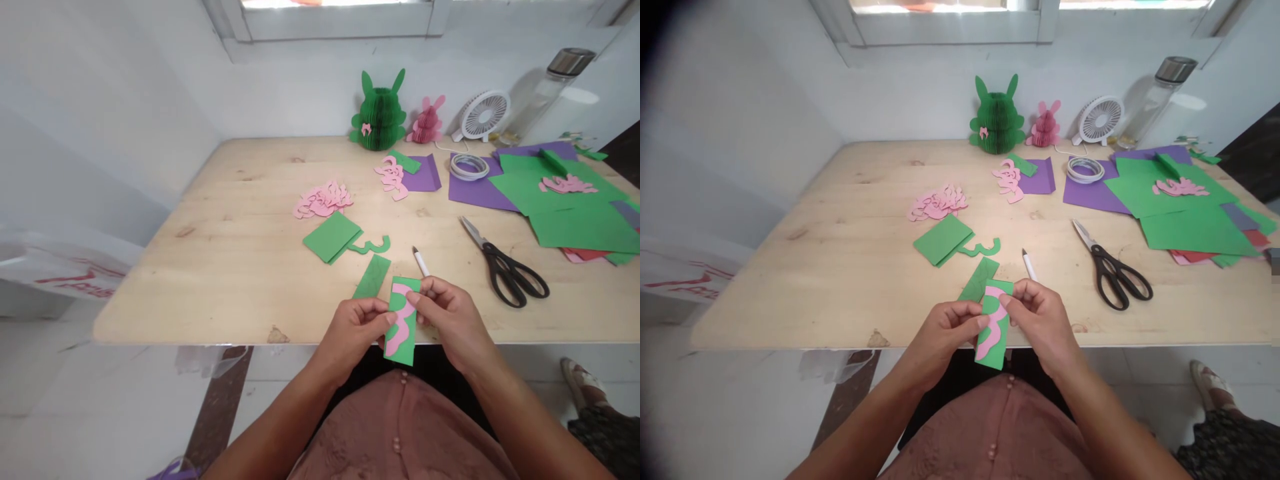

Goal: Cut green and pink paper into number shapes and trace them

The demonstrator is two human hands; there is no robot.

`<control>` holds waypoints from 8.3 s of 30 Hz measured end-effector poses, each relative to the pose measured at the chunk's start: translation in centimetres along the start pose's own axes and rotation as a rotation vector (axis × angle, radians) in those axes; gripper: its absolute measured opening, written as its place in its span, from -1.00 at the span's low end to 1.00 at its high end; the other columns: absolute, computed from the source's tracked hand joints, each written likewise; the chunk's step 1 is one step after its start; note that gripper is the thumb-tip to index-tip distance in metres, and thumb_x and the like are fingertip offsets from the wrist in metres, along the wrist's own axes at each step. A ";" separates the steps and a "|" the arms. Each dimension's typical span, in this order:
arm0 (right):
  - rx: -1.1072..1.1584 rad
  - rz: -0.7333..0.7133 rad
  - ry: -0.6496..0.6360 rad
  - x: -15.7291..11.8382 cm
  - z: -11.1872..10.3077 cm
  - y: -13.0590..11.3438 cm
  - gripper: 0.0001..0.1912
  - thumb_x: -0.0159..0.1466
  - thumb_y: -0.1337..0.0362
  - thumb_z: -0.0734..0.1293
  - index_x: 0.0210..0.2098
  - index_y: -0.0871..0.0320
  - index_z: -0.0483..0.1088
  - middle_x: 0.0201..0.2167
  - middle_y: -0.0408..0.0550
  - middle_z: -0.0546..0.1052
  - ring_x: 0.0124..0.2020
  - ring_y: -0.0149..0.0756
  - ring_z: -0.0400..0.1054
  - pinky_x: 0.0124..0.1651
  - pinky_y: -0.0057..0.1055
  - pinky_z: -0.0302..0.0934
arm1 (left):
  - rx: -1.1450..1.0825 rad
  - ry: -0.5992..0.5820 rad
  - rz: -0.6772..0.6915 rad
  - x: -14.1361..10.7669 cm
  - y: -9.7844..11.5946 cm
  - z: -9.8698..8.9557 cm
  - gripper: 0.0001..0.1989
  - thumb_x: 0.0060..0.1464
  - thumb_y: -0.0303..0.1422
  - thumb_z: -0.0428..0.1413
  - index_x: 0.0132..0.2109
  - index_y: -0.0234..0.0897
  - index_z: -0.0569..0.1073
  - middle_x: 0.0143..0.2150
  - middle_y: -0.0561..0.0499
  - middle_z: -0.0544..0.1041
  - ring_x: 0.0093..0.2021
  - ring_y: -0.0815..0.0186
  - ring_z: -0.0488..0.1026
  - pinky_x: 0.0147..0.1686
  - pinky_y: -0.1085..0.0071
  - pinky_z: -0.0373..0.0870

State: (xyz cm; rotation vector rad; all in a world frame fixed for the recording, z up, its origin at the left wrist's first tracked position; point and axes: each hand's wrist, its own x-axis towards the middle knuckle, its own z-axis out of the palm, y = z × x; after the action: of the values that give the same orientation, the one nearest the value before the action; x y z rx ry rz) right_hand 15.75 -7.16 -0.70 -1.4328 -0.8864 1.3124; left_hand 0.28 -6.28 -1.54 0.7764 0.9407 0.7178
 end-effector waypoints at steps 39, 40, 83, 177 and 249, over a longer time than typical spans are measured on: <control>-0.103 -0.063 -0.035 0.9 0.0 0.2 -0.67 0.01 0.14 0.49 -0.60 0.14 0.29 -0.70 -0.30 0.25 -0.64 -0.51 0.08 -0.54 -0.52 -0.02 | 0.050 0.020 0.061 0.7 0.7 -0.2 -0.73 -0.16 -0.20 0.30 -0.50 -0.35 0.52 -0.59 0.09 0.43 -0.58 0.46 0.31 -0.51 0.50 0.31; -0.105 -0.062 -0.032 0.9 -0.1 0.2 -0.66 0.00 0.14 0.50 -0.61 0.14 0.28 -0.70 -0.30 0.24 -0.64 -0.50 0.08 -0.55 -0.52 -0.02 | 0.046 0.011 0.057 0.8 0.7 -0.2 -0.72 -0.16 -0.19 0.30 -0.50 -0.35 0.53 -0.59 0.08 0.44 -0.57 0.46 0.32 -0.51 0.50 0.32; -0.053 -0.013 -0.035 0.6 0.0 0.4 -0.67 0.00 0.19 0.48 -0.60 0.15 0.24 -0.69 -0.31 0.24 -0.61 -0.53 0.06 -0.53 -0.56 -0.06 | 0.032 -0.043 0.032 0.6 0.6 -0.6 -0.72 -0.14 -0.20 0.29 -0.38 -0.36 0.53 -0.54 0.05 0.46 -0.55 0.43 0.35 -0.51 0.48 0.31; -0.475 -0.394 -0.016 -0.2 -2.3 0.6 -0.81 0.26 0.26 0.27 -0.35 0.08 0.54 -0.42 -0.11 0.56 -0.40 -0.31 0.40 -0.36 -0.42 0.25 | 0.135 0.030 -0.009 3.8 1.4 0.3 -0.69 -0.08 -0.16 0.26 -0.38 -0.34 0.45 -0.68 0.10 0.39 -0.69 0.47 0.26 -0.65 0.54 0.10; -1.351 -1.046 -0.349 0.0 -3.0 3.4 -0.72 0.31 0.43 0.23 -0.02 0.25 0.45 -0.02 0.15 0.53 0.06 -0.06 0.34 0.05 -0.08 0.23 | 1.635 -0.036 1.148 5.3 -1.3 -4.1 -0.76 0.23 -0.46 -0.01 0.00 -0.37 0.43 0.04 -0.13 0.53 0.12 0.15 0.37 0.07 0.19 0.30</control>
State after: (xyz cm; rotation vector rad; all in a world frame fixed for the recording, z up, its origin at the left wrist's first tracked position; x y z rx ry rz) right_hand 18.35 -8.58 -4.11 -1.1896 -2.5729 -0.0014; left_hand -0.93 -1.57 -6.35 2.8965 0.8630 0.7563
